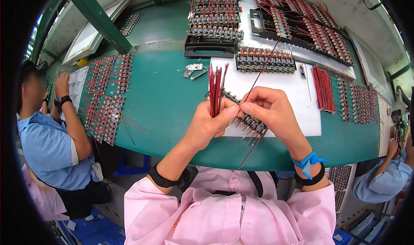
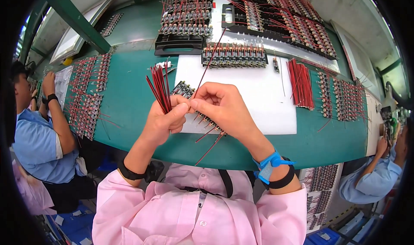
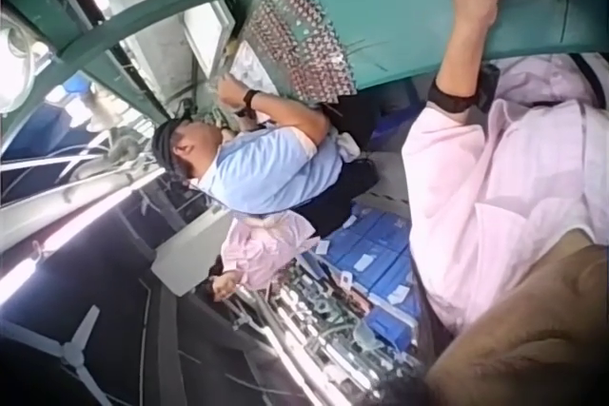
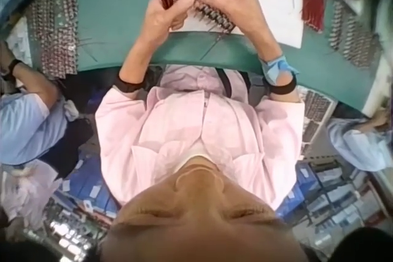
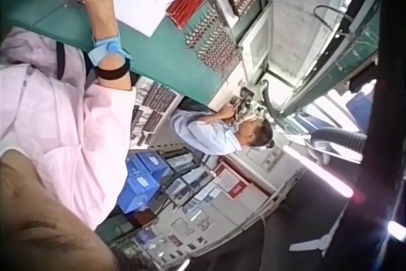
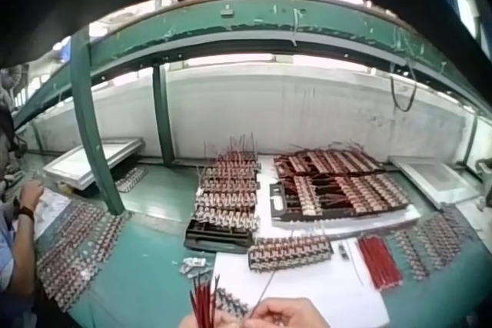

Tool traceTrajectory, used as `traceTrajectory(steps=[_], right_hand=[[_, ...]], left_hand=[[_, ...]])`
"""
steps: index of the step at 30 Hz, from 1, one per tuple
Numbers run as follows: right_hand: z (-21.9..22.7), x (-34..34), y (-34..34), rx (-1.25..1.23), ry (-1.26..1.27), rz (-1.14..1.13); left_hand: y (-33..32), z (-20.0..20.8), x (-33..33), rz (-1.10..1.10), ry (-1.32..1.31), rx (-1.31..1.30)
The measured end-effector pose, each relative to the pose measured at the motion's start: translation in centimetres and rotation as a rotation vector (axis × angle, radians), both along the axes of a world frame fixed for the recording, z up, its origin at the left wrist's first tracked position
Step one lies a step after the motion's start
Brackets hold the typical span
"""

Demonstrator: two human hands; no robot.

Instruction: The person picks up a bundle of red wires and a circuit board, then inserts the wires one by one into the board. After filling the board, the person sets it down and picks up a new circuit board to repeat the process.

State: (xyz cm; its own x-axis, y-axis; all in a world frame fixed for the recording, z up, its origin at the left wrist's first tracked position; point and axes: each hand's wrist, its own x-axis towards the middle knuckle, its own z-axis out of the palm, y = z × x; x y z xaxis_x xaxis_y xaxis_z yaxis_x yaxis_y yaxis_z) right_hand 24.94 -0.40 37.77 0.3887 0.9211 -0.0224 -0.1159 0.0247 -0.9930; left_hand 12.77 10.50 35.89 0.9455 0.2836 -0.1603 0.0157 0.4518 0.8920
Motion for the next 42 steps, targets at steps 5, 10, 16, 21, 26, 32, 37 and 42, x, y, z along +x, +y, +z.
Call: traceTrajectory(steps=[5, 10, 16, 21, 26, 32, 37, 42], right_hand=[[0.0, -0.2, 0.0, -0.065, -0.175, -0.058], [-0.1, -0.7, 0.0, -0.055, -0.212, -0.099], [0.2, -1.1, -0.1, -0.071, -0.23, -0.145], [-0.5, -1.5, 0.3, -0.04, -0.174, -0.15], [-0.6, -1.4, 0.3, -0.073, -0.221, -0.131], [-0.6, -1.4, 0.2, -0.049, -0.264, -0.129], [0.0, -1.5, 0.3, -0.053, -0.308, -0.092], [0.7, -1.8, -0.2, -0.07, -0.452, -0.062]], left_hand=[[-0.8, -0.1, 0.1, 0.196, -0.03, 0.339], [-1.1, -0.7, 0.2, 0.295, -0.16, 0.558], [-0.8, -0.4, -0.3, 0.286, -0.202, 0.597], [-0.7, -0.6, -0.6, 0.21, -0.147, 0.589], [-0.6, -0.7, -0.8, 0.15, -0.09, 0.564], [-0.3, -1.2, -0.7, 0.138, -0.11, 0.604], [0.3, -0.9, -1.1, 0.105, -0.15, 0.744], [0.2, -0.8, -1.2, 0.14, -0.27, 0.779]])
